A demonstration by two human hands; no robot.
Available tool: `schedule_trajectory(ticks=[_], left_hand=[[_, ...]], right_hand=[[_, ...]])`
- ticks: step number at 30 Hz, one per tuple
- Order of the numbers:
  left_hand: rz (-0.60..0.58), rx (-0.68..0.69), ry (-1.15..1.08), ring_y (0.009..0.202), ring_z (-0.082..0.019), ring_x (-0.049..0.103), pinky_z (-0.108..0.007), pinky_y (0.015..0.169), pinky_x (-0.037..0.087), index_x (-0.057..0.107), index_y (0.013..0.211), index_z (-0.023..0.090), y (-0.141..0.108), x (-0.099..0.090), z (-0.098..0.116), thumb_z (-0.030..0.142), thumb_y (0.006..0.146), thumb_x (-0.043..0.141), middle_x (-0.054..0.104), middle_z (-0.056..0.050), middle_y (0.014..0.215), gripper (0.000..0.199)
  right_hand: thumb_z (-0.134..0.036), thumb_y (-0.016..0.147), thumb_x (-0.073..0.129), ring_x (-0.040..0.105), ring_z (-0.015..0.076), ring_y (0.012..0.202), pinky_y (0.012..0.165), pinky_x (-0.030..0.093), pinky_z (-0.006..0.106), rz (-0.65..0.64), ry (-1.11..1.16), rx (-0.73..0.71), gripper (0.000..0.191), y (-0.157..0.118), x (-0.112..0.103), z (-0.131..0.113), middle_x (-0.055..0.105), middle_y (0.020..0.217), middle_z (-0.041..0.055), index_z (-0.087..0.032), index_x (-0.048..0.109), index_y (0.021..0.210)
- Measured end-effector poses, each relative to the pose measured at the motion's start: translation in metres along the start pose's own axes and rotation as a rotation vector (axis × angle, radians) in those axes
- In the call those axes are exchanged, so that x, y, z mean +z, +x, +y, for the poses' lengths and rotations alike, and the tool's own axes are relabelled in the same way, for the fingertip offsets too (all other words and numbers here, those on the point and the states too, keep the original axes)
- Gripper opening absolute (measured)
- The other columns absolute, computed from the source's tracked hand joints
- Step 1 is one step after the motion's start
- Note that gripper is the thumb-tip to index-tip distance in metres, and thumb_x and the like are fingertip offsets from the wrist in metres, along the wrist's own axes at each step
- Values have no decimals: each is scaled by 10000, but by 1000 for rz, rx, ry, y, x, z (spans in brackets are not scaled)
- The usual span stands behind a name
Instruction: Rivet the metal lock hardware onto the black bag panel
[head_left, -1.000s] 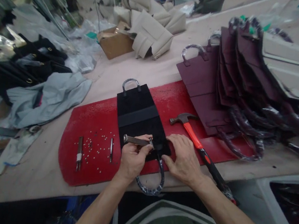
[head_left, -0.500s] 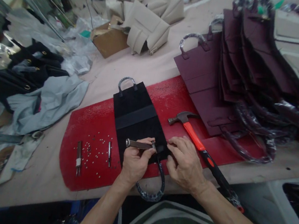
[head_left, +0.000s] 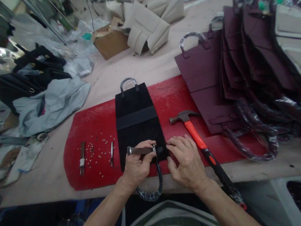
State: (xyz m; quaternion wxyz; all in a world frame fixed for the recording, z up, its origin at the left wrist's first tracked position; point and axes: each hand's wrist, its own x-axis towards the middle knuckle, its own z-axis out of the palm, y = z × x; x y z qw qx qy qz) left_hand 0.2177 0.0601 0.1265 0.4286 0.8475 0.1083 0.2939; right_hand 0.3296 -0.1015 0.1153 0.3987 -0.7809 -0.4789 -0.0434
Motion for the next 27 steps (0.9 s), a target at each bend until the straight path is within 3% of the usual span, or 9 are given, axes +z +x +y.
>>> schedule_trajectory(ticks=[8,17,27], left_hand=[[38,29,-3,1029,-220,731,-419,935,614,676,1000,176,-6,-1,-3,200,915,672,745,-103,1111,88],[0,155,73,1035,-222,732,-402,933,618,674,956,176,-4,3,7,145,920,645,755,-98,1059,56],[28,40,76,1012,-217,732,-415,943,607,661,985,181,-7,2,-2,219,934,636,741,-98,1089,69]], right_hand=[[-134,792,592,571,302,1137,1143,339,556,-6,-9,-3,271,1,1,1,677,1165,107,-173,648,1055],[-135,787,597,565,301,1138,1135,344,549,4,-11,-3,264,0,2,1,675,1164,111,-172,640,1045],[-133,793,598,560,295,1145,1154,319,538,-9,-14,7,259,0,1,2,672,1156,98,-173,645,1045]])
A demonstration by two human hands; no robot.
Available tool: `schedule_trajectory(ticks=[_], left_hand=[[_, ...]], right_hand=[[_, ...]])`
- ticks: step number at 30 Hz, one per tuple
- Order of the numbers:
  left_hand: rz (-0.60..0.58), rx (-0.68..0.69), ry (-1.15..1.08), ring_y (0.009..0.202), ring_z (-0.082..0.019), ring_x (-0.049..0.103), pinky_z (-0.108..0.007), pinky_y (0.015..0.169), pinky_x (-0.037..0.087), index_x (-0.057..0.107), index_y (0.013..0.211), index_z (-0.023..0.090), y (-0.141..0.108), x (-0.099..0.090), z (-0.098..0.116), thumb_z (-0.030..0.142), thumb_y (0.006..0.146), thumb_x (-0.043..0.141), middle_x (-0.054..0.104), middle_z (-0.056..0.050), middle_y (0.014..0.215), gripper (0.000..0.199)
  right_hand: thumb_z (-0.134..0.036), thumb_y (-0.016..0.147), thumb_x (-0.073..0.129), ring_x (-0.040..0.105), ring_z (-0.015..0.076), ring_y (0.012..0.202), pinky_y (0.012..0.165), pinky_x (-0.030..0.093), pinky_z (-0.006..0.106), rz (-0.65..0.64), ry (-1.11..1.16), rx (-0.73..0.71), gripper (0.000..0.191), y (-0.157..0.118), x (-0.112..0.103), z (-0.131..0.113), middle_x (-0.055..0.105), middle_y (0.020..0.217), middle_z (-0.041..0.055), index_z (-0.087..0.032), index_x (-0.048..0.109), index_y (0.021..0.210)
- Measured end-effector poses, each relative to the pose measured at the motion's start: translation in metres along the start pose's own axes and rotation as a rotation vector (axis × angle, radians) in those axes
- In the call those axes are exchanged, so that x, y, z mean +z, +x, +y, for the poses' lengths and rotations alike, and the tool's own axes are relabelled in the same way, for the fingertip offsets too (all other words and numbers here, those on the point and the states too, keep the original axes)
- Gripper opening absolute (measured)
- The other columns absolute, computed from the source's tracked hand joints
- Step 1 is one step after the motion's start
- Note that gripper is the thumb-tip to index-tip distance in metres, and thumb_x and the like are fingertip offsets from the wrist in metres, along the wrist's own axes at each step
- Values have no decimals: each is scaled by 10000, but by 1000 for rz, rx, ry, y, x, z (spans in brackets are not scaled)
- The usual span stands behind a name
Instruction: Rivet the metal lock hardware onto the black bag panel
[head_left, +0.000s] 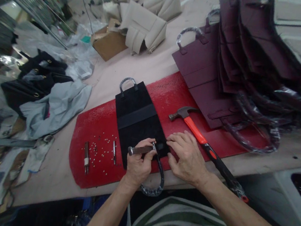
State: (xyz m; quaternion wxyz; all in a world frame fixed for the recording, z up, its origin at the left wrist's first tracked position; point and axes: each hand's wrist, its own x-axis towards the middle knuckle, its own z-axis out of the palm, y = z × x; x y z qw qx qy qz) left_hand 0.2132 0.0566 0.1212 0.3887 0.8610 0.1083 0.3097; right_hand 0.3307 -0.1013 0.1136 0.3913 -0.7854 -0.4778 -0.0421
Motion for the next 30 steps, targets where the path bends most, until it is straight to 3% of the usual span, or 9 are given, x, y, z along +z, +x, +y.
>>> schedule_trajectory(ticks=[9,21,30], left_hand=[[-13,-104,-8,1018,-214,728,-390,943,599,680,1117,188,0,2,-1,223,928,653,742,-96,1136,194],[-4,-60,-40,942,-204,739,-372,895,615,676,1009,172,5,0,8,205,913,639,749,-87,1034,108],[70,-275,-198,927,-205,740,-348,860,616,680,919,164,-17,-6,20,243,902,654,750,-96,1008,85]], right_hand=[[-130,794,596,565,297,1125,1125,345,546,6,-2,-8,251,2,-2,-1,679,1154,110,-168,647,1037],[-130,785,602,570,300,1114,1112,363,563,1,28,-29,270,2,-3,1,681,1147,106,-177,643,1047],[-159,782,620,581,283,1106,1100,336,575,-73,130,-52,297,0,-8,3,679,1151,87,-197,640,1076]])
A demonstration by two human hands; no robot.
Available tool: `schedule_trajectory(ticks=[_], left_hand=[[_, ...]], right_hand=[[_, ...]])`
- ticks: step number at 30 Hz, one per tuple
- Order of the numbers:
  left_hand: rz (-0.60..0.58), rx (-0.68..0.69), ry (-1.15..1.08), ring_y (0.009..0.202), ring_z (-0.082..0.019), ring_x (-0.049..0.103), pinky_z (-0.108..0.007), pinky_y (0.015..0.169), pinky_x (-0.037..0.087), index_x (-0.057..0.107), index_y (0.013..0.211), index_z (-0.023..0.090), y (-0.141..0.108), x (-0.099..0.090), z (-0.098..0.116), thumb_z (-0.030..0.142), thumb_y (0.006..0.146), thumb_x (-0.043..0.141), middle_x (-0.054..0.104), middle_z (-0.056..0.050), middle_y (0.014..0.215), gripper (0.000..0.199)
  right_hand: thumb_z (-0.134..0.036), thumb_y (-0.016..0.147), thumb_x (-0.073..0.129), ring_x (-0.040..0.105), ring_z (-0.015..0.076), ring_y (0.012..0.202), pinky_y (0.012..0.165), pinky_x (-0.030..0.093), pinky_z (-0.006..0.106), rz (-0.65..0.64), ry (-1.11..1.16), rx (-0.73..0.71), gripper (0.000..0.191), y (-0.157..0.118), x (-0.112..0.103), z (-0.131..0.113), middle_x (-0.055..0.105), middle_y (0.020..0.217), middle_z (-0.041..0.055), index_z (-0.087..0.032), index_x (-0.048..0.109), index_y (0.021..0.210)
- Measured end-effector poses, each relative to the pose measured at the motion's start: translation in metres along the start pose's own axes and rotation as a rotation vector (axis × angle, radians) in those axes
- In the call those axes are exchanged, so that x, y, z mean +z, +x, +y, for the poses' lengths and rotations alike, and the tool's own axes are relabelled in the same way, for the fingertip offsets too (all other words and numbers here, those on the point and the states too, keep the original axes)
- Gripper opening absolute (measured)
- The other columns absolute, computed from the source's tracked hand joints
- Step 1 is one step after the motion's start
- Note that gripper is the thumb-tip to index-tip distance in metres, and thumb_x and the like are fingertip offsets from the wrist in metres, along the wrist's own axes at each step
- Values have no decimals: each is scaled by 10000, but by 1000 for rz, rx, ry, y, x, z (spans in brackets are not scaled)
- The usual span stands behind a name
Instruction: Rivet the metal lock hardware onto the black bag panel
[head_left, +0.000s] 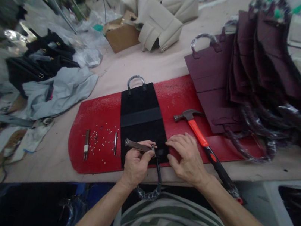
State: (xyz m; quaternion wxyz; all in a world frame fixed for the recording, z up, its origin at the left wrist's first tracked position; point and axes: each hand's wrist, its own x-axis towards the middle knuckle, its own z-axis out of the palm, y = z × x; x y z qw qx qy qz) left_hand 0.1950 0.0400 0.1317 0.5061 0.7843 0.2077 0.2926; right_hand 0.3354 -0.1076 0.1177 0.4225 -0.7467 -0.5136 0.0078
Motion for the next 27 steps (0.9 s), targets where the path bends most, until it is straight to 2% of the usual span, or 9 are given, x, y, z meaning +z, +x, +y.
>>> schedule_trajectory(ticks=[8,14,21,27], left_hand=[[74,36,-7,953,-224,742,-383,891,616,686,916,169,-9,2,-4,229,880,663,763,-102,1019,73],[43,5,-31,977,-217,748,-354,896,620,703,933,175,-7,0,-4,183,865,673,771,-100,1056,75],[12,65,-1,979,-224,754,-380,916,628,706,938,176,0,4,-5,176,858,686,778,-99,1050,82],[-6,128,71,980,-212,749,-356,900,627,696,956,180,2,3,-3,162,877,655,772,-93,1042,91]], right_hand=[[-221,793,665,546,296,1163,1111,314,588,-102,-13,-43,239,0,-6,-2,629,1213,91,-218,641,1030],[-198,815,628,557,275,1146,1104,330,562,-103,-6,-61,187,3,-4,1,628,1189,79,-228,615,999],[-191,827,602,568,272,1138,1098,340,552,-94,-16,-47,158,5,-2,-1,639,1179,79,-226,596,981],[-174,820,594,561,268,1130,1104,334,547,-83,-6,-26,161,4,-2,-1,640,1171,74,-230,593,972]])
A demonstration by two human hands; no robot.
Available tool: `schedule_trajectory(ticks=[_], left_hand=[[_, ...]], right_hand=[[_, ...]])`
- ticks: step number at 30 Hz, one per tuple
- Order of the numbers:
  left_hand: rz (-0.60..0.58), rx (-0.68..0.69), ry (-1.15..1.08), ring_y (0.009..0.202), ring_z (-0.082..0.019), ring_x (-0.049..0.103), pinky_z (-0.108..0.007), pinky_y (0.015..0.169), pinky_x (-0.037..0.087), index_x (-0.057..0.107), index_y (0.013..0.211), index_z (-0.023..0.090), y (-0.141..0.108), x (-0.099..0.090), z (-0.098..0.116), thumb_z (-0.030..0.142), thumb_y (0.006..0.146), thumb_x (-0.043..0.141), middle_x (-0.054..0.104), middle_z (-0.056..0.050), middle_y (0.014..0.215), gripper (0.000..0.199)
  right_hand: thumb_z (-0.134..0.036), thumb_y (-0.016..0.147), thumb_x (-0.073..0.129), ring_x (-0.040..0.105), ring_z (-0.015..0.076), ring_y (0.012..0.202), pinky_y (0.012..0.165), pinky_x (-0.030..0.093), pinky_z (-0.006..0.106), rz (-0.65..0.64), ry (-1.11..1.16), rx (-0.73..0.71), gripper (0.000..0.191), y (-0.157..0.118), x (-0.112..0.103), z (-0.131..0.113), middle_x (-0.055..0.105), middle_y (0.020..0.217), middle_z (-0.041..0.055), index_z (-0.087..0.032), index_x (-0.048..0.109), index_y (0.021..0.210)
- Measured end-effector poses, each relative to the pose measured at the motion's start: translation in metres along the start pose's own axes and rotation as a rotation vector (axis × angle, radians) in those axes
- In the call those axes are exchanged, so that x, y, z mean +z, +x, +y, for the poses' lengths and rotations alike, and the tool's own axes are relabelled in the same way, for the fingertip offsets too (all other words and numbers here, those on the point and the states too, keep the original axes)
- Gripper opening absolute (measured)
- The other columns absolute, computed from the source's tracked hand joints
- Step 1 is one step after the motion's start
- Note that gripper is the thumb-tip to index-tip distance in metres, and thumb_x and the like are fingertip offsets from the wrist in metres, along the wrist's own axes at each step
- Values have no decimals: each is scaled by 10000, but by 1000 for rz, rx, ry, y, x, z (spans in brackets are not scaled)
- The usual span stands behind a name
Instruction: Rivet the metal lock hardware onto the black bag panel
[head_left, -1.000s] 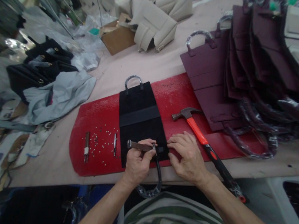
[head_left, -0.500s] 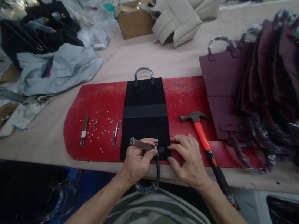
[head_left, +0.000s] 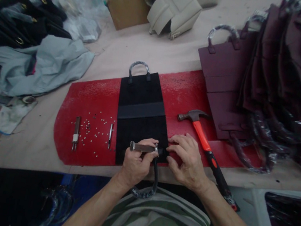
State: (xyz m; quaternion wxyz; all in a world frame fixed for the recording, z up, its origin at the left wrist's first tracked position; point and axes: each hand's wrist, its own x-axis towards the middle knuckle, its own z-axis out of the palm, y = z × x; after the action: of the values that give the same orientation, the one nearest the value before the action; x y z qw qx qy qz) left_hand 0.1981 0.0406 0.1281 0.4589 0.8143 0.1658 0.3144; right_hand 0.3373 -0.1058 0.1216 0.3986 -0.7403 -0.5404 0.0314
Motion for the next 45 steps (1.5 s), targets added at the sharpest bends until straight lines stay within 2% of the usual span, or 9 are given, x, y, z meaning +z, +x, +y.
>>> schedule_trajectory(ticks=[8,17,24,30,34,37,40,42,45], left_hand=[[-66,7,43,959,-213,742,-349,883,618,672,943,180,7,2,3,168,881,628,762,-88,1014,77],[-6,101,155,973,-210,738,-346,866,619,649,995,177,-1,10,1,184,915,603,752,-94,1035,93],[-85,85,106,977,-204,721,-347,897,595,641,977,186,5,7,2,175,900,602,735,-81,1021,88],[-86,70,74,968,-210,729,-370,906,602,648,958,179,5,5,-1,189,900,605,743,-88,1024,73],[-77,52,81,957,-211,737,-366,904,606,659,980,177,3,6,-4,188,893,624,752,-91,1042,94],[-59,114,116,965,-212,738,-361,893,610,663,997,179,1,8,-6,172,885,635,753,-89,1048,115],[-60,158,128,979,-218,737,-368,905,608,663,982,176,3,9,-5,164,875,637,754,-93,1040,110],[-77,161,123,975,-218,739,-360,898,611,662,968,173,5,9,-3,163,868,639,755,-95,1032,104],[-126,137,108,959,-213,741,-338,869,617,657,930,174,10,7,1,164,858,637,759,-94,1023,75]], right_hand=[[-172,796,594,563,269,1122,1107,336,547,11,17,23,175,1,0,-1,643,1161,69,-234,602,959],[-130,779,596,558,266,1103,1122,334,544,17,10,31,192,-1,0,-1,640,1127,74,-221,606,948],[-133,766,596,567,269,1088,1112,335,547,50,19,30,178,0,1,-2,656,1105,75,-219,615,921],[-136,779,597,627,244,1013,1069,375,534,171,187,27,151,-2,3,4,703,1050,56,-216,613,906],[-107,807,571,645,226,979,925,490,429,293,279,35,156,-4,-5,0,703,1025,66,-216,627,903],[-84,845,547,636,231,1007,905,505,404,386,150,44,172,-12,-21,-5,687,1040,88,-208,632,928],[-118,872,551,613,274,1032,929,487,444,419,-126,89,131,-27,-41,-3,678,1062,123,-189,632,948],[-171,873,568,598,306,1018,904,481,459,344,-337,188,124,-39,-53,1,664,1080,148,-170,626,983],[-278,882,589,585,323,953,807,471,424,113,-569,360,194,-52,-64,4,633,1036,161,-143,607,1020]])
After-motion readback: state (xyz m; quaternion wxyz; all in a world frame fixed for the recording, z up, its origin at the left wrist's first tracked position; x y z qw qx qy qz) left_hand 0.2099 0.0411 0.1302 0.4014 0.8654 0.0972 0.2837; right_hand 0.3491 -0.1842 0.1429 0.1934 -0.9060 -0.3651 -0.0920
